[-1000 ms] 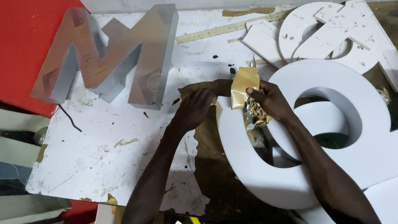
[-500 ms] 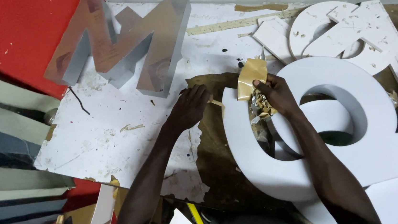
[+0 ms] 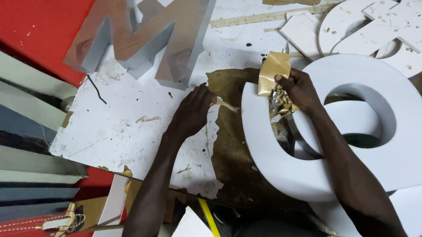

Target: The person is peeling protective film from large 3D letters and arranging them on a workbench in a sign shop.

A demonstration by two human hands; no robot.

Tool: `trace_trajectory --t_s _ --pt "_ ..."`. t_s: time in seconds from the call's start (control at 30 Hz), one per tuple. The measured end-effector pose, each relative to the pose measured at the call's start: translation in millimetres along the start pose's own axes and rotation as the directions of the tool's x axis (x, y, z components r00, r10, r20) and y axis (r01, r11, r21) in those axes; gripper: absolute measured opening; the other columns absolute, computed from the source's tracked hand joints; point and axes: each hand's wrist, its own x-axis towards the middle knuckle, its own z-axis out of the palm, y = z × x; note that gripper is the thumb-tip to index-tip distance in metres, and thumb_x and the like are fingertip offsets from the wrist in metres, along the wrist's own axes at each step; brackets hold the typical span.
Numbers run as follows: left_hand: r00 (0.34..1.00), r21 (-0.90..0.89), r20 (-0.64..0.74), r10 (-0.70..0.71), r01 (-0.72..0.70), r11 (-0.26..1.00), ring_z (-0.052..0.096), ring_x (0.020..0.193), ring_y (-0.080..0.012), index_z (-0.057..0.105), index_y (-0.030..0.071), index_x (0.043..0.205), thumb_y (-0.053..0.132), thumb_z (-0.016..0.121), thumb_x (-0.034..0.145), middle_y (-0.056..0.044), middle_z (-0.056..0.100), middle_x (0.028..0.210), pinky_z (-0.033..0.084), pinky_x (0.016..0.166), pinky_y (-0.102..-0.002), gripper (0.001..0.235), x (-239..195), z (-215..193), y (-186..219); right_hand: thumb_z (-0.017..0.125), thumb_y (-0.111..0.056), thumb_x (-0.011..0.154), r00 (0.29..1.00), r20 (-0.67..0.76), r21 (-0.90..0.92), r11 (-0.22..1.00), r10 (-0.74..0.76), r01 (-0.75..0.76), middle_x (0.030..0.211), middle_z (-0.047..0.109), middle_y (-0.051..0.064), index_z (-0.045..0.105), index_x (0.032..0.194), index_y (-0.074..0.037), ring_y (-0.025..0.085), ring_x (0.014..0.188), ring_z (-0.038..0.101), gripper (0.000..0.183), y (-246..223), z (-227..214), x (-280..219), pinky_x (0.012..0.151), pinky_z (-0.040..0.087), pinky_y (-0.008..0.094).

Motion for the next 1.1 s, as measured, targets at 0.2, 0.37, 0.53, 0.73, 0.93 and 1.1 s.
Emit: trace_trajectory --t_s 0.2,0.37,0.53,0.73,0.93,1.1 --pt "0.994 -0.215 -0.034 -0.102 0.092 0.972 0.064 0.104 -0.0352 0.053 0.010 0.116 0.013 0.042 0.122 -0.008 0.051 0.107 0.056 0.084 -0.047 0.013 9 -26 14 0.084 -0.035 0.111 1.000 -0.006 -0.003 1.000 -0.002 0.002 0.070 0.050 0.003 0.066 0.095 -0.007 0.015 0.071 0.052 0.037 -5 0 0 0.068 0.039 0.033" --pt "0.959 -0.474 -0.145 -0.244 0.150 0.868 0.066 0.106 -0.0374 0.056 0.014 0.121 0.015 0.045 0.120 -0.005 0.052 0.107 0.059 0.088 -0.052 0.012 30 -16 36 0.082 -0.009 0.109 0.983 -0.060 0.137 0.974 -0.173 0.180 0.116 0.072 0.017 0.069 0.138 -0.003 0.024 0.116 0.066 0.033 18 -12 15 0.099 0.059 0.042" --pt "0.894 -0.576 -0.325 -0.309 0.072 0.814 0.070 0.109 -0.0324 0.058 0.017 0.118 0.014 0.050 0.119 -0.002 0.054 0.109 0.062 0.093 -0.045 0.008 73 32 71 0.078 0.001 0.106 0.973 -0.152 0.248 0.947 -0.172 0.206 0.112 0.071 0.007 0.073 0.122 -0.005 0.019 0.112 0.066 0.017 -11 8 -2 0.100 0.058 0.040" --pt "0.824 -0.672 -0.327 -0.462 0.141 0.727 0.066 0.108 -0.0393 0.052 0.017 0.112 0.009 0.054 0.114 -0.004 0.050 0.110 0.062 0.091 -0.050 0.008 122 42 110 0.073 -0.011 0.105 0.985 -0.166 0.604 0.794 0.048 0.063 0.109 0.080 0.008 0.080 0.125 -0.007 0.019 0.101 0.077 0.021 30 29 5 0.097 0.062 0.038" --pt "0.799 -0.716 -0.124 -0.588 0.338 0.610 0.062 0.119 -0.0452 0.055 0.011 0.109 0.013 0.072 0.101 -0.011 0.053 0.121 0.059 0.097 -0.063 0.019 143 45 112 0.083 -0.028 0.100 0.997 -0.062 0.754 0.657 0.047 0.016 0.100 0.080 0.013 0.080 0.124 -0.003 0.026 0.087 0.081 0.036 11 38 -2 0.085 0.068 0.041" --pt "0.782 -0.671 -0.147 -0.606 0.371 0.642 0.062 0.120 -0.0429 0.051 0.014 0.128 0.025 0.086 0.095 -0.010 0.051 0.123 0.062 0.092 -0.065 0.049 138 50 101 0.094 -0.017 0.095 0.994 -0.109 0.692 0.718 -0.004 0.079 0.083 0.075 0.010 0.080 0.118 0.001 0.021 0.075 0.081 0.032 -40 42 -21 0.072 0.071 0.037"
